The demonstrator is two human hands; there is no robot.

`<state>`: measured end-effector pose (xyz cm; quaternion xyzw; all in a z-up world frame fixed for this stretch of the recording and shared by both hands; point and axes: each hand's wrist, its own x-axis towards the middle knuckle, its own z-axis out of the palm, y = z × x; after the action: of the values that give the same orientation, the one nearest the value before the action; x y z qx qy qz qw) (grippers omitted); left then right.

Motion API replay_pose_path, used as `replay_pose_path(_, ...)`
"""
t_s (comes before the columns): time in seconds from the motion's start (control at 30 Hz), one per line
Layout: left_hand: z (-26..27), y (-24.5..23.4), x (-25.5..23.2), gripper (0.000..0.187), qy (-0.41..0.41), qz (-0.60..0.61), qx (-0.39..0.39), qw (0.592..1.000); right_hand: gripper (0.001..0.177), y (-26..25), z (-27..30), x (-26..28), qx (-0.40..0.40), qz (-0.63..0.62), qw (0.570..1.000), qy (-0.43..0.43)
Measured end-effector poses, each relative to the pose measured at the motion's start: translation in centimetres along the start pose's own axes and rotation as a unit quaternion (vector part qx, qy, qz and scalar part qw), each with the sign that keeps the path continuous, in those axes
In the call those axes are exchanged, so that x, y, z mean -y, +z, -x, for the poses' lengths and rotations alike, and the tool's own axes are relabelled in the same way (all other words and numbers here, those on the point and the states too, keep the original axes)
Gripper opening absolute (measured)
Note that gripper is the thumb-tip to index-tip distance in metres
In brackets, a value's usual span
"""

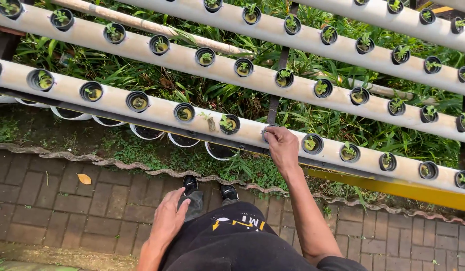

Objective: The person transplants seedlings into a hydroponic pipe rack. They remove empty net pots from the pipe holes, wrap each seedling's base with a yellow foam cube, and insert the seedling plugs into the empty holes along the pipes, working one plant at a time.

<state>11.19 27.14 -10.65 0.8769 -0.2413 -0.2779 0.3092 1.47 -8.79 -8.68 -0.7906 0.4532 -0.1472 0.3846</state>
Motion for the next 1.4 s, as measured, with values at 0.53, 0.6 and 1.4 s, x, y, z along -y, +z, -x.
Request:
replay_pose_path(0.53, 0.0, -3.4, -1.0, 0.046, -0.030, 0.013, 0.049, 0.998, 0.014, 8.9, -0.4, 3.0, -0.009, 0.100, 0.970, -0.222)
replay_pose_path(0.6, -0.2, -3.6, -0.6, 0.046, -0.021, 0.017, 0.044, 0.999, 0.020, 8.9, -0.6, 3.6, -0.015, 0.108, 0.969, -0.223)
replay_pose_path(1.4, -17.1, 0.2, -12.8, 0.050, 0.366, -0.154, -0.079, 0.914, 0.014, 5.7, -2.9, -0.8, 0.040, 0.035, 0.999, 0.007)
